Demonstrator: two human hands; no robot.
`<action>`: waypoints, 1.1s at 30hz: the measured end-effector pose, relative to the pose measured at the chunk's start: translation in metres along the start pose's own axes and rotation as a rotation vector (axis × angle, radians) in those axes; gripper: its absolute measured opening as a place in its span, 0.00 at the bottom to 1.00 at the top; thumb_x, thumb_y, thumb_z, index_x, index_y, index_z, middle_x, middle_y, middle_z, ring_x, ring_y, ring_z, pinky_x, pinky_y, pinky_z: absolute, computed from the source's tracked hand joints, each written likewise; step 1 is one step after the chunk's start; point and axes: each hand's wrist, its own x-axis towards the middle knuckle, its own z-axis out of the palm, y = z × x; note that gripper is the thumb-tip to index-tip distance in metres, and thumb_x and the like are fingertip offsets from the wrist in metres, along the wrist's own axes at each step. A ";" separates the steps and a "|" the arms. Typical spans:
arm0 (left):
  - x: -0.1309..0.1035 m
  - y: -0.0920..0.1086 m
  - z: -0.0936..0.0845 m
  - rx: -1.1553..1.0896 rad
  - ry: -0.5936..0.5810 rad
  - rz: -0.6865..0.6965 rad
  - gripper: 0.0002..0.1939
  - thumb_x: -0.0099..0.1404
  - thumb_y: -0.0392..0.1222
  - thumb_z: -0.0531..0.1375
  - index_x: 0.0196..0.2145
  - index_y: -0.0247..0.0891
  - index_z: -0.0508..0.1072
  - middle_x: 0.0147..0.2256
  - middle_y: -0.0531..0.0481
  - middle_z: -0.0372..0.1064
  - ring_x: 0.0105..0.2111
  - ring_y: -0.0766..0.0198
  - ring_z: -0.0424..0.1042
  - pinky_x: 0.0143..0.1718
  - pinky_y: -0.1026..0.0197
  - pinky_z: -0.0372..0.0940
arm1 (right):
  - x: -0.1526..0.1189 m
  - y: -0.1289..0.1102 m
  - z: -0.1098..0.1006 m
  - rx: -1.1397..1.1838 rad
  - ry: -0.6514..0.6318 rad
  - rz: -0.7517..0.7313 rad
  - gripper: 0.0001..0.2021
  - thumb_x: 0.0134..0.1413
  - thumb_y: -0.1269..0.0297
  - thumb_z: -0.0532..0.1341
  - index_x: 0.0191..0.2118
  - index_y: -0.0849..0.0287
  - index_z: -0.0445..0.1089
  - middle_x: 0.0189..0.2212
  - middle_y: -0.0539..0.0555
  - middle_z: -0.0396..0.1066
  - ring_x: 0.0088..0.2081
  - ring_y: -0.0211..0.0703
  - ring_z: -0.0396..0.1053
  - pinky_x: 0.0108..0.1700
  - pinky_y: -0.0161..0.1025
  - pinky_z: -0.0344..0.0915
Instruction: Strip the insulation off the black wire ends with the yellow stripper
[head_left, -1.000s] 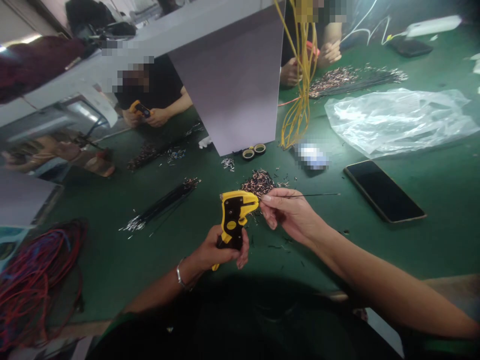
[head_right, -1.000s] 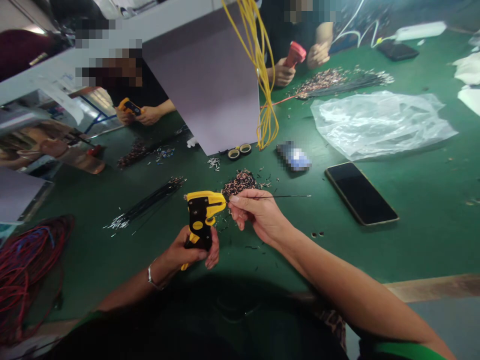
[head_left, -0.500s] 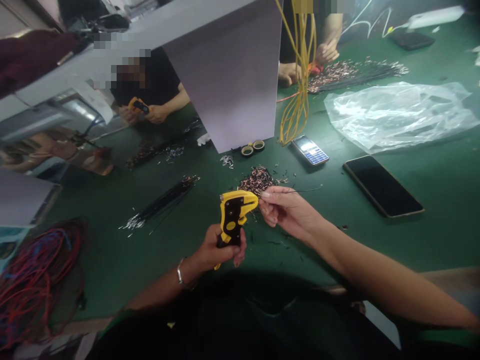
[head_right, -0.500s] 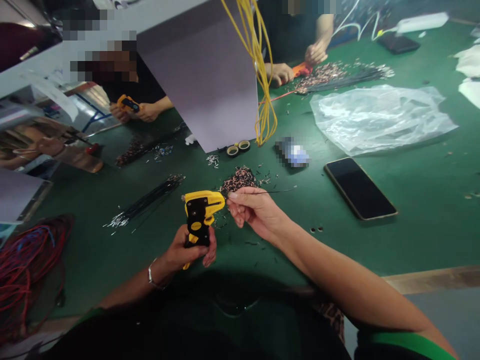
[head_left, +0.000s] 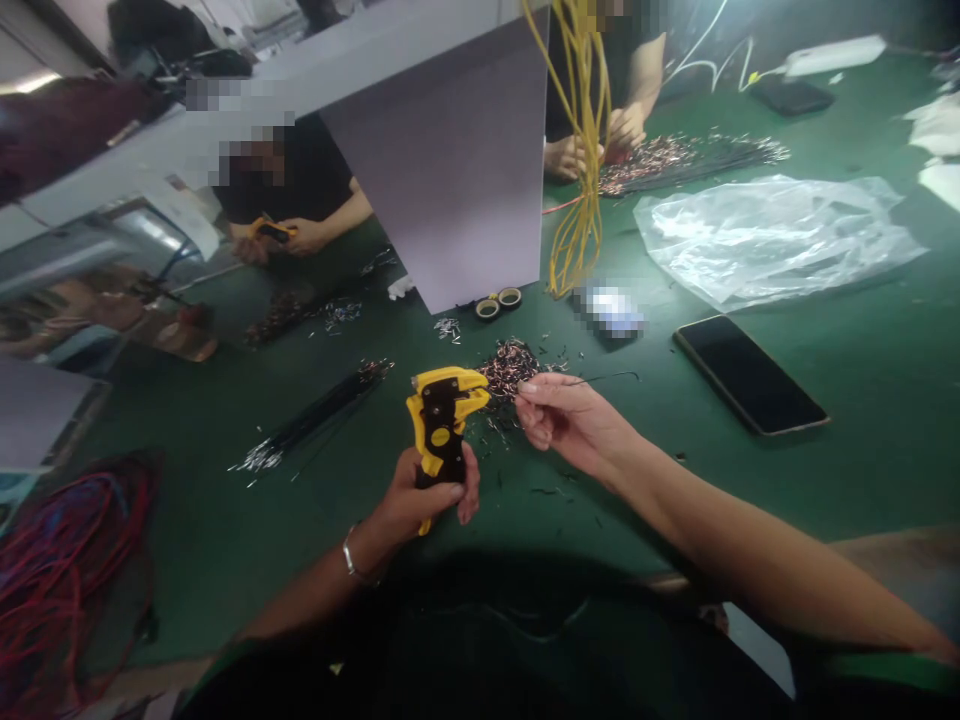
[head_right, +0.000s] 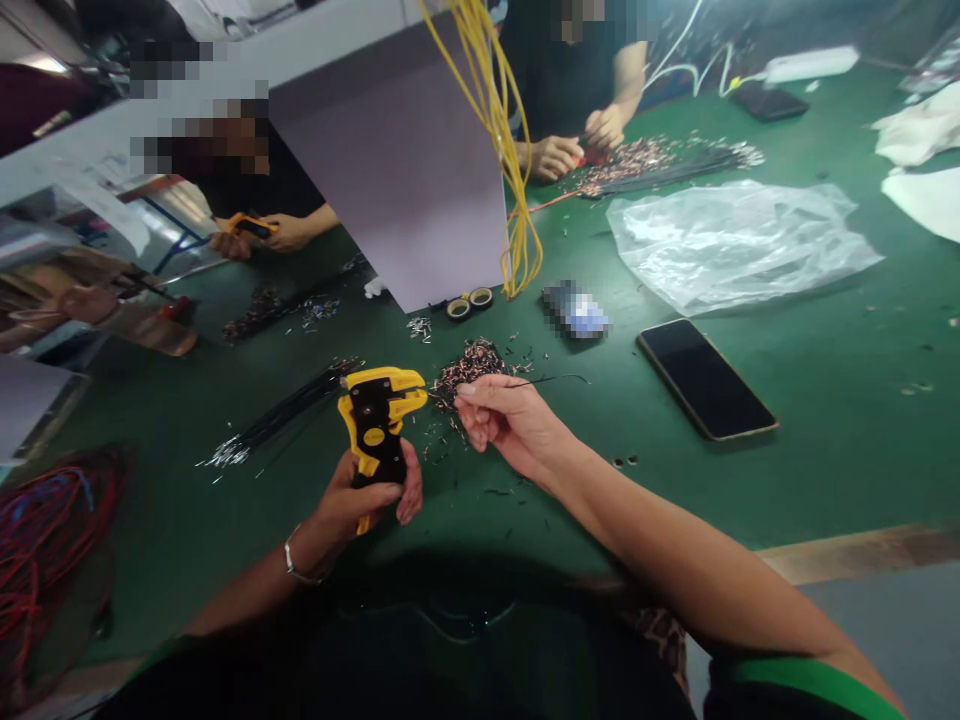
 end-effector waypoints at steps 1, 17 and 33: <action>0.001 0.001 0.000 -0.013 0.017 0.013 0.13 0.57 0.36 0.67 0.39 0.31 0.72 0.25 0.49 0.71 0.20 0.66 0.68 0.22 0.62 0.66 | 0.000 -0.001 0.000 -0.003 0.001 -0.008 0.11 0.44 0.63 0.70 0.19 0.59 0.71 0.15 0.47 0.67 0.16 0.32 0.58 0.17 0.33 0.54; 0.014 0.013 0.001 0.047 0.224 0.068 0.19 0.55 0.36 0.70 0.42 0.32 0.71 0.32 0.47 0.73 0.26 0.63 0.72 0.27 0.59 0.69 | -0.006 0.021 0.008 -0.367 -0.058 -0.032 0.12 0.38 0.61 0.75 0.19 0.60 0.75 0.13 0.47 0.70 0.12 0.30 0.61 0.14 0.29 0.58; 0.015 0.008 -0.005 0.139 0.232 0.082 0.20 0.55 0.37 0.70 0.43 0.33 0.70 0.33 0.49 0.71 0.28 0.64 0.71 0.32 0.58 0.68 | -0.001 0.012 0.000 -0.293 0.036 -0.124 0.11 0.41 0.61 0.73 0.19 0.60 0.75 0.14 0.50 0.70 0.13 0.33 0.62 0.15 0.33 0.59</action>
